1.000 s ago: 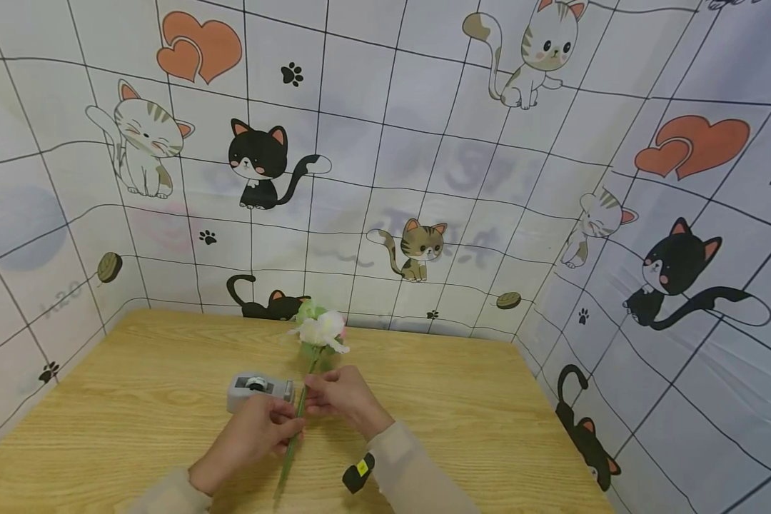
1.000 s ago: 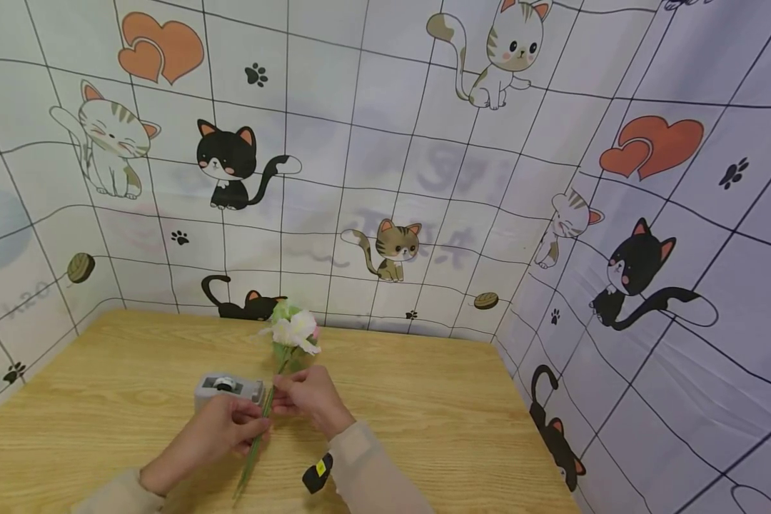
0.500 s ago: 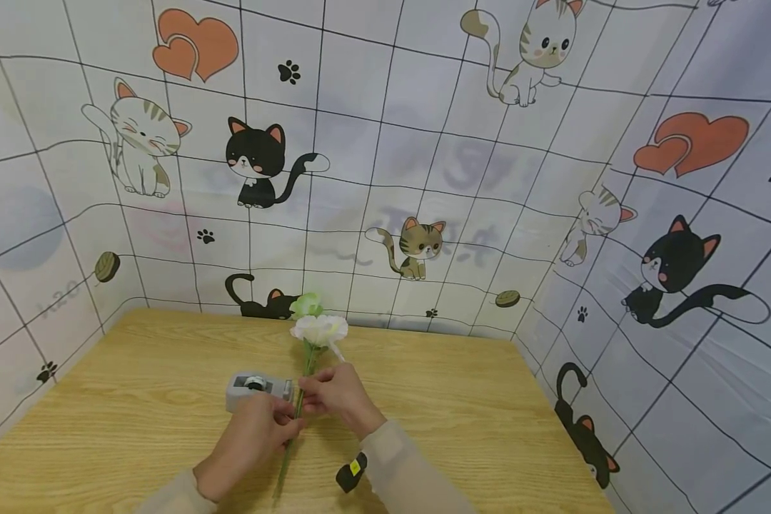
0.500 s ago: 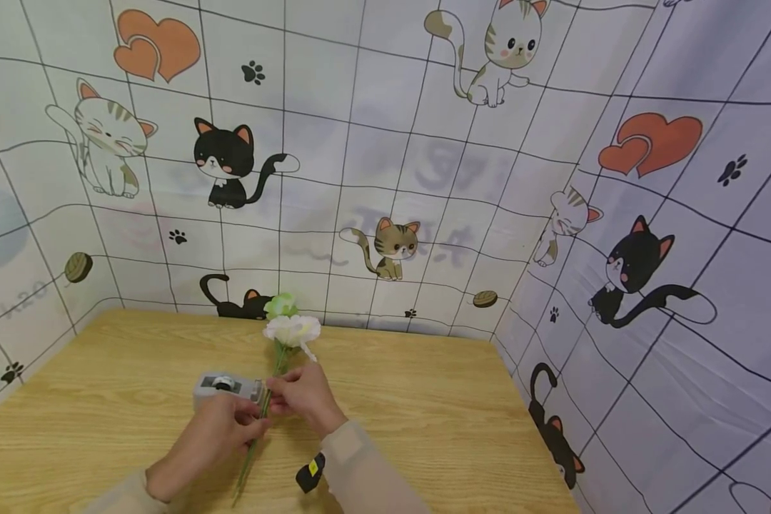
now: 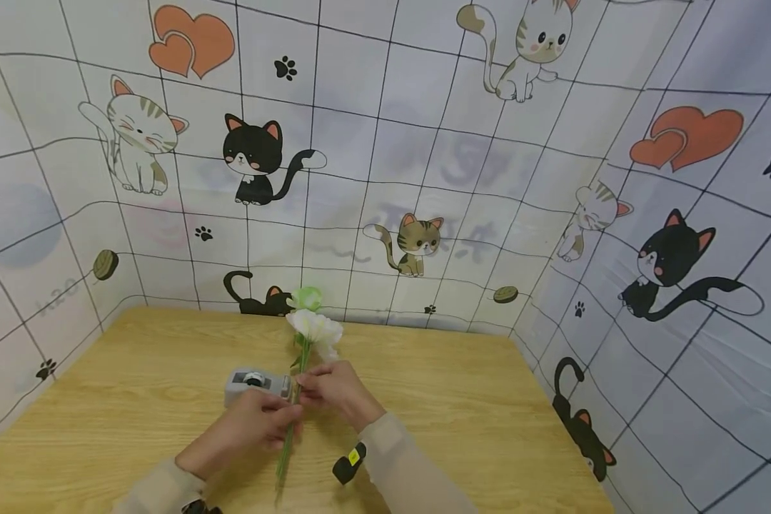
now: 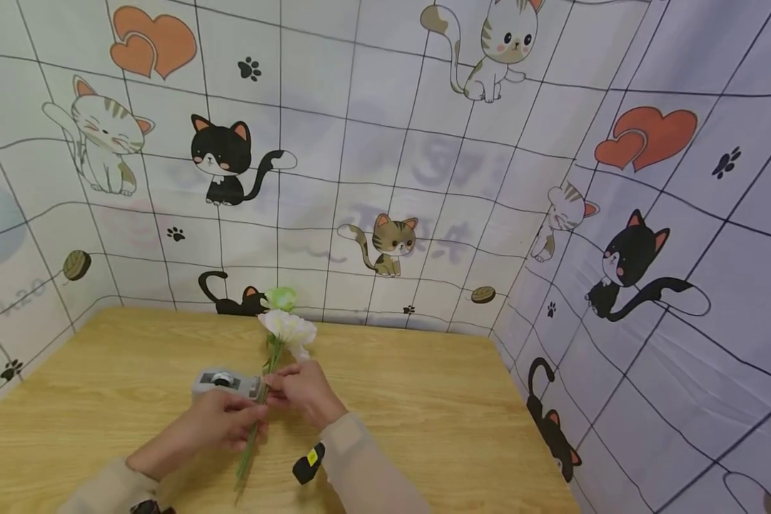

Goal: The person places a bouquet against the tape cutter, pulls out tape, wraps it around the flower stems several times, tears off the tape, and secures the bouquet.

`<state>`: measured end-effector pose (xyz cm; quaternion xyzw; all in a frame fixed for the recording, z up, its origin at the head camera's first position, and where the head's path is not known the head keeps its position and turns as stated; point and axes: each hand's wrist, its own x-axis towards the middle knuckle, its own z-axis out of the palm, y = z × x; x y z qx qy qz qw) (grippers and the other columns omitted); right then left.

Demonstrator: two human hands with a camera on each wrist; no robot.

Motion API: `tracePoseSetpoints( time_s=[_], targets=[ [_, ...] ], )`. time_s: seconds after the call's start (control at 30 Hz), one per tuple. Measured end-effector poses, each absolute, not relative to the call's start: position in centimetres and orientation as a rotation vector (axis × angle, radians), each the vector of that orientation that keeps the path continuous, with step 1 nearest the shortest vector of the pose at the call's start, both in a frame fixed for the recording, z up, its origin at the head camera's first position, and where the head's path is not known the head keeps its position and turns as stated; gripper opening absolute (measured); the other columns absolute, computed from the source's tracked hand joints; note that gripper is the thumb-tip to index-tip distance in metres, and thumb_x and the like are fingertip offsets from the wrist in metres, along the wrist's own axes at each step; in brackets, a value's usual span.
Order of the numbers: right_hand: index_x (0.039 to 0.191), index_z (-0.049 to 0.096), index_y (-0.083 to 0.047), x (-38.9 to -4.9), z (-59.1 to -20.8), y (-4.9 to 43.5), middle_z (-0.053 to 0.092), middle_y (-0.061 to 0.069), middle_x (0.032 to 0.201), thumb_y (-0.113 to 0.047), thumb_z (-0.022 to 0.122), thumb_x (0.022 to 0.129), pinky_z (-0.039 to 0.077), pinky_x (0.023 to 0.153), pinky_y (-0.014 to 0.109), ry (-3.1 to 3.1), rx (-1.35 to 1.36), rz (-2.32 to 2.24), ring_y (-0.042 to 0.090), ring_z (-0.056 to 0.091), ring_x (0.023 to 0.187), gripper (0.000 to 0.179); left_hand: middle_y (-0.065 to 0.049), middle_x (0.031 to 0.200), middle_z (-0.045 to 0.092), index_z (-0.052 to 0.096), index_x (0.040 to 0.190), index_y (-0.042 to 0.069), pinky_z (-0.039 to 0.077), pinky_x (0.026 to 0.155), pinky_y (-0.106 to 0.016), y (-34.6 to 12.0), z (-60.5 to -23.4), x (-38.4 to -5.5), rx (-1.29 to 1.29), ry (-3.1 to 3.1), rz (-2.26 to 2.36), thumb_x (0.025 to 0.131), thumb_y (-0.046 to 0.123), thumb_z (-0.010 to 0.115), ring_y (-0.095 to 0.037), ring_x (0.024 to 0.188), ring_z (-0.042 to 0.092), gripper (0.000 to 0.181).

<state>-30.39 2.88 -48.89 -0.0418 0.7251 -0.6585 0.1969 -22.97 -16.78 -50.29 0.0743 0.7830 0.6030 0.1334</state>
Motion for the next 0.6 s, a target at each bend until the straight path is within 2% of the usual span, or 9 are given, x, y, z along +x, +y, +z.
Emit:
tracePoseSetpoints(
  time_s=[0.27, 0.6],
  targets=[
    [0.115, 0.084, 0.002, -30.4, -48.9, 2.7, 0.082, 0.006, 0.096, -0.008, 0.081, 0.109, 0.073, 0.085, 0.029, 1.951, -0.105, -1.873, 0.012, 0.078, 0.082, 0.012, -0.015, 0.105, 0.089, 0.080, 0.128, -0.013, 0.066, 0.069, -0.022, -17.1, -50.2, -23.2, 0.170, 2.222, 1.772, 0.117, 0.016, 0.074, -0.009, 0.084, 0.080, 0.031],
    [0.119, 0.083, 0.004, -30.2, -48.1, 3.3, 0.088, 0.019, 0.109, -0.013, 0.080, 0.111, 0.074, 0.087, 0.033, 1.998, -0.103, -1.829, 0.019, 0.086, 0.090, 0.019, -0.015, 0.098, 0.089, 0.083, 0.124, -0.010, 0.064, 0.065, -0.023, -16.3, -49.3, -22.6, 0.151, 2.371, 1.719, 0.114, 0.013, 0.078, -0.009, 0.078, 0.076, 0.026]
  ],
)
